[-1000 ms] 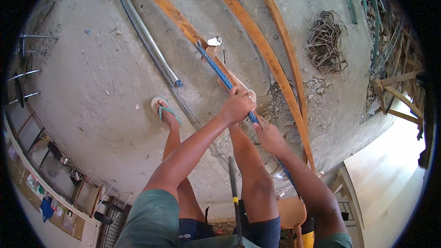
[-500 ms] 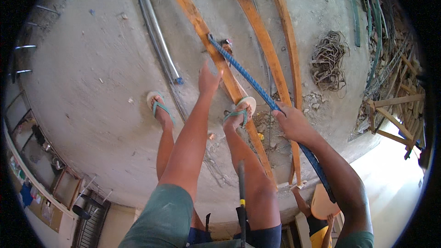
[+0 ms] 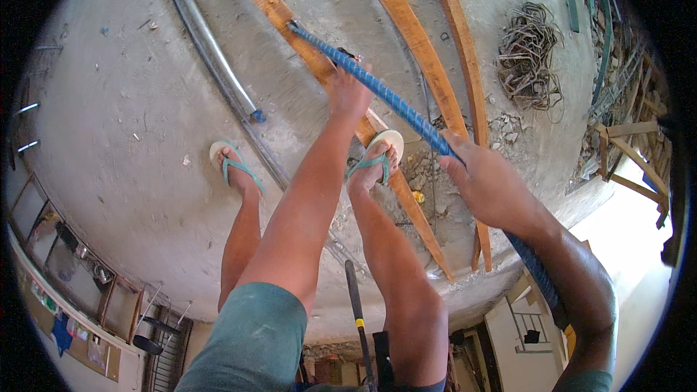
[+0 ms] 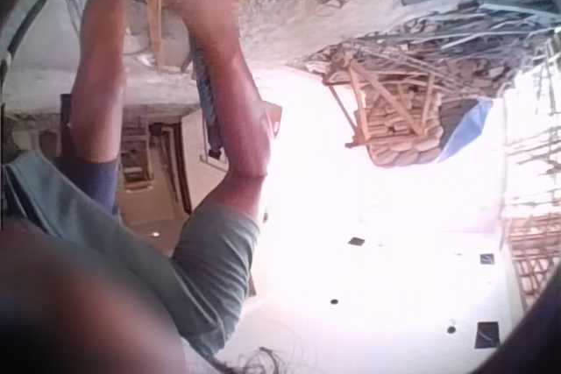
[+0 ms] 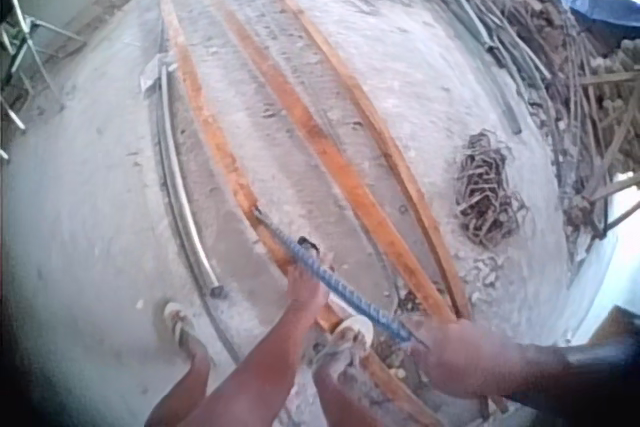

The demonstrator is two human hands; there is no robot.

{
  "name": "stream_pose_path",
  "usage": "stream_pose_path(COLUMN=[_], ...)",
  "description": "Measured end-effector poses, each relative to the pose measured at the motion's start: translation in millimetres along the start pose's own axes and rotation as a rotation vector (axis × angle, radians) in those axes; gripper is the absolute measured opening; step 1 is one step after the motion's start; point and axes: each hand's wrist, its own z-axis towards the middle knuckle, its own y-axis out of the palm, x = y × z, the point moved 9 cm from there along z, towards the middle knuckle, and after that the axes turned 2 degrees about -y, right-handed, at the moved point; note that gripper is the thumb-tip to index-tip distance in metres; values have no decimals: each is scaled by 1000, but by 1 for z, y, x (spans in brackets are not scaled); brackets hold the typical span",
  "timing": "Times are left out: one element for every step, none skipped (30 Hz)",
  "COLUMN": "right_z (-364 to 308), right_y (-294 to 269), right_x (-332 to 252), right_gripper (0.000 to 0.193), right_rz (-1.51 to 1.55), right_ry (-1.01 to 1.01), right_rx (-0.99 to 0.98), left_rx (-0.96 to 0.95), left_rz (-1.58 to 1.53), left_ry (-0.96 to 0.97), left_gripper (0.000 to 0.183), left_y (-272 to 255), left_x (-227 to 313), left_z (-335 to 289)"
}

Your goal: The person uses a crowbar to pry and lift wooden planks from a concrete floor. They repeatedly insert the crowbar under the planks, lever them up, and remove debris. A second person is visible nearby but does not assist with the prying.

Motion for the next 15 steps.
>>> stream_pose_path(right_z=[0,-1,-3,-2,0,0,0,0,-2,1,2,-1,-2,-2,-3], right_y=[2,5,7,11,15,17,22,24,29,32,36,42,46,47,49], right_x=[5,7,10,12,12,14,18,20,24,25,28,30,31,29,27], right_gripper=[39,40,40,40,39,39,39,40,42,44,45,45,46,46,46], right_rz=[19,20,23,26,49,72,73,125,156,187,203,226,246,258,266], right_ry=[36,39,44,43,17,-4,5,4,22,27,57,95,132,122,112], right_rx=[-30,-22,-19,-21,-8,4,0,0,-20,-18,-43,-63,-82,-71,-60], left_rx=[56,33,57,1,-112,-119,-66,-62,-96,-113,42,106,190,173,122], left_rz=[75,115,180,236,313,376,411,464,517,450,336,215,93,-140,-206], left_ry=[105,135,128,111,89,45,27,7,-23,-43,18,47,87,178,135], left_gripper=[54,65,63,61,60,49,41,33,26,28,28,28,28,30,30], left_y=[3,13,19,30,44,48,46,45,45,43,24,14,1,-5,-6], left_x=[12,16,19,16,12,10,12,9,7,5,12,18,23,27,23], left_z=[-3,-2,-1,2,4,8,11,14,13,15,15,10,4,0,-1])
